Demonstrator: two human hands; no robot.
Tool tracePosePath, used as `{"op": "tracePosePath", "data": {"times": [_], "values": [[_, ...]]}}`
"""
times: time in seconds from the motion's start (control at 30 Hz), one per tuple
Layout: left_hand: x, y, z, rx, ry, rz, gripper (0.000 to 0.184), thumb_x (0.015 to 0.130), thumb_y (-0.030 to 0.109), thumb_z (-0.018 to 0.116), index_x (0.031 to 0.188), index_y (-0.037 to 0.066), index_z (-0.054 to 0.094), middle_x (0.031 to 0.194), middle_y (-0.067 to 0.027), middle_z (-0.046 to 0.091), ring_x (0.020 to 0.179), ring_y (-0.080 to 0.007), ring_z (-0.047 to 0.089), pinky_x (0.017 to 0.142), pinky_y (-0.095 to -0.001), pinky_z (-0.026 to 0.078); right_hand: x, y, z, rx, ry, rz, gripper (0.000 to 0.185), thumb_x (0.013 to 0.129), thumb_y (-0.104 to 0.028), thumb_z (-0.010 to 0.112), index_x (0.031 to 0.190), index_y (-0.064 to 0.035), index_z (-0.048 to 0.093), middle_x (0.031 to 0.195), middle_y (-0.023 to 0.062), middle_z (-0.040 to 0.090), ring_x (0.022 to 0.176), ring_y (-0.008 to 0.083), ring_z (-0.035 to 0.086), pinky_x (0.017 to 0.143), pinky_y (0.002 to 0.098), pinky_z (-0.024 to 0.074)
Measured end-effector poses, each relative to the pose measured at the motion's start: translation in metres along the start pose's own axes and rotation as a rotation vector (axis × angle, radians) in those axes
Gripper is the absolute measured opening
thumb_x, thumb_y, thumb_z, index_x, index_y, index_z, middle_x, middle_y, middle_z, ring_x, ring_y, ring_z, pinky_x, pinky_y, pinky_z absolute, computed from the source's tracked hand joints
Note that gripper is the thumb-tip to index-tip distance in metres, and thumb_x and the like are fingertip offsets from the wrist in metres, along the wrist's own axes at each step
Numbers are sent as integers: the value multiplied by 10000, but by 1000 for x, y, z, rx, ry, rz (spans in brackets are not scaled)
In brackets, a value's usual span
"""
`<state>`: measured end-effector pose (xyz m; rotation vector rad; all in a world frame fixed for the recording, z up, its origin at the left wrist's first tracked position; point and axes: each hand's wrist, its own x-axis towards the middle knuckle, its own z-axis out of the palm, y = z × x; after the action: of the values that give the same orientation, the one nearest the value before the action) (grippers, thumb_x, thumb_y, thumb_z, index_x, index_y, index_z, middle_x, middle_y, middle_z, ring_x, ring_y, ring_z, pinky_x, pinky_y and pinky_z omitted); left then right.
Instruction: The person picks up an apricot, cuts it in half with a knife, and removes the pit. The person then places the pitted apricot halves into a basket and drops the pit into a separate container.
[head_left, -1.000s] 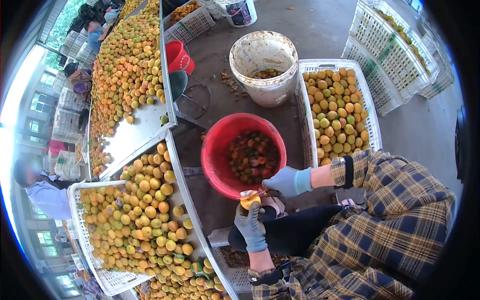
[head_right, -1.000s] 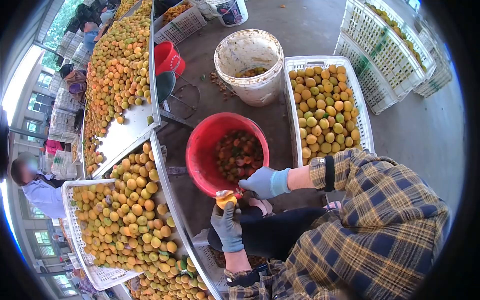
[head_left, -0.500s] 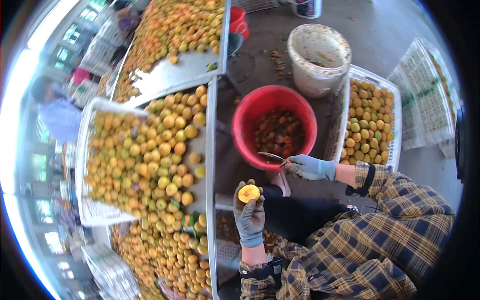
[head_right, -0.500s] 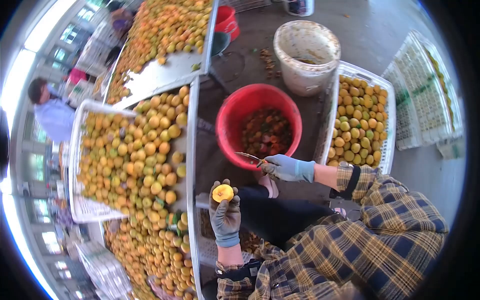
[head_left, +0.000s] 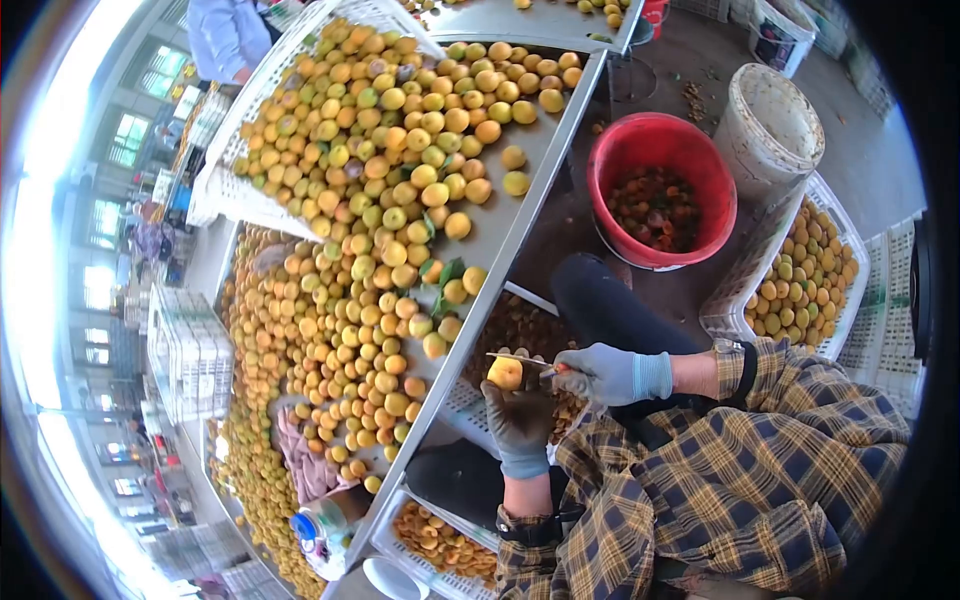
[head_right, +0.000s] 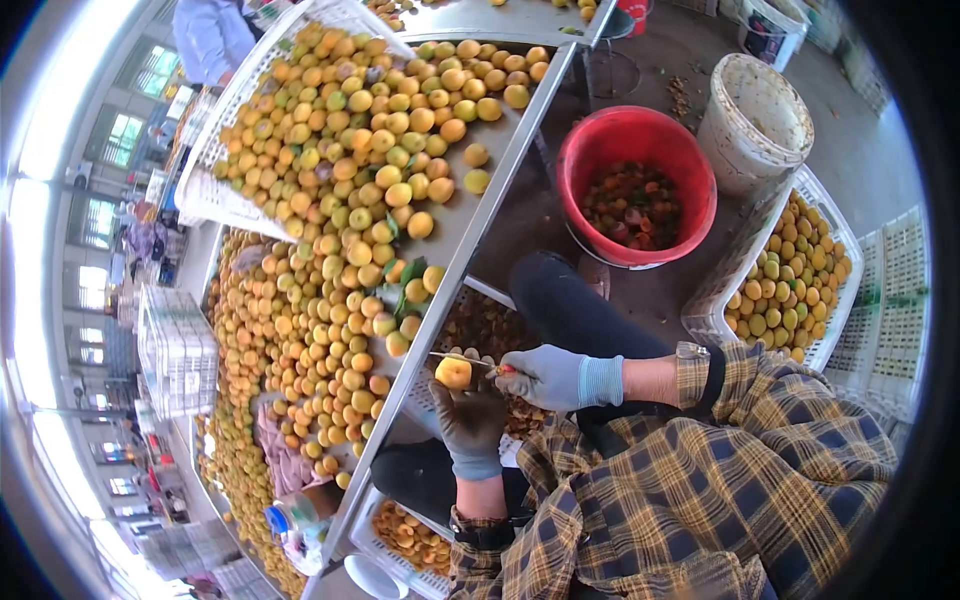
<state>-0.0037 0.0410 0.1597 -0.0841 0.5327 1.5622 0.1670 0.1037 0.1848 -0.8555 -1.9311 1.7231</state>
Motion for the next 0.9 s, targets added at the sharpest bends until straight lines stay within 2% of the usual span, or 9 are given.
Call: {"op": "tracePosePath", "data": {"times": [0.03, 0.27, 0.43, 0.6, 0.67, 0.73, 0.77, 0.87, 0.9], "values": [[-5, 3, 1, 50, -31, 29, 516, 879, 401, 573, 1269, 77, 473, 1237, -103, 548, 1118, -280, 513, 1007, -421, 367, 2, -14, 2, -75, -55, 102, 266, 935, -280, 510, 969, -19, 547, 781, 223, 598, 746, 388, 589, 615, 377, 456], [-30, 21, -20, 284, -237, 210, 558, 893, 348, 577, 1301, 5, 413, 1203, -143, 543, 1119, -264, 511, 1017, -414, 368, 4, -13, 36, -311, -152, 67, 285, 942, -303, 485, 1025, -35, 538, 799, 206, 619, 755, 395, 597, 638, 406, 462], [-38, 12, -39, 353, -155, 288, 500, 896, 263, 593, 1271, -22, 425, 1177, -165, 559, 1055, -247, 559, 977, -373, 417, 6, -27, 57, -514, -219, 263, 293, 929, -296, 469, 1034, -25, 507, 817, 237, 618, 801, 419, 591, 681, 461, 451], [-31, 6, -51, 390, -95, 385, 445, 936, 328, 511, 1213, -18, 486, 1161, -143, 580, 1047, -265, 569, 969, -395, 414, 20, 5, 74, -484, -170, 199, 302, 927, -293, 470, 1011, -4, 503, 825, 258, 609, 815, 440, 577, 683, 480, 437], [-31, 4, -56, 322, -85, 366, 477, 931, 414, 488, 1169, 2, 519, 1127, -116, 591, 1068, -277, 551, 967, -414, 412, 24, 9, 80, -440, -158, 179, 317, 934, -313, 463, 986, -5, 519, 839, 257, 611, 823, 439, 576, 690, 482, 438], [-30, 5, -57, -107, -16, 117, 510, 909, 486, 489, 1120, 24, 545, 1072, -100, 597, 1086, -278, 531, 965, -413, 409, 19, 7, 83, -443, -163, 195, 331, 935, -326, 463, 972, -3, 528, 844, 255, 612, 824, 440, 575, 690, 481, 437], [-30, 2, -53, -90, 12, 116, 533, 890, 533, 488, 1080, 41, 561, 1030, -90, 597, 1077, -278, 527, 956, -410, 412, 16, 7, 82, -456, -166, 215, 347, 936, -338, 463, 958, -1, 536, 849, 252, 614, 824, 440, 574, 689, 480, 437], [-29, -4, -50, -18, -44, 136, 519, 892, 517, 497, 1078, 37, 563, 1027, -87, 598, 1088, -277, 518, 959, -406, 408, 14, 10, 83, -420, -94, 242, 367, 934, -348, 464, 977, 3, 562, 871, 251, 620, 852, 433, 581, 715, 471, 448], [-29, -2, -51, -63, -28, 100, 454, 899, 443, 538, 1088, 30, 563, 1040, -88, 605, 1059, -261, 543, 933, -382, 439, 17, 12, 80, -414, -85, 249, 367, 934, -348, 464, 977, 3, 562, 871, 251, 620, 852, 433, 581, 715, 471, 448]]}}
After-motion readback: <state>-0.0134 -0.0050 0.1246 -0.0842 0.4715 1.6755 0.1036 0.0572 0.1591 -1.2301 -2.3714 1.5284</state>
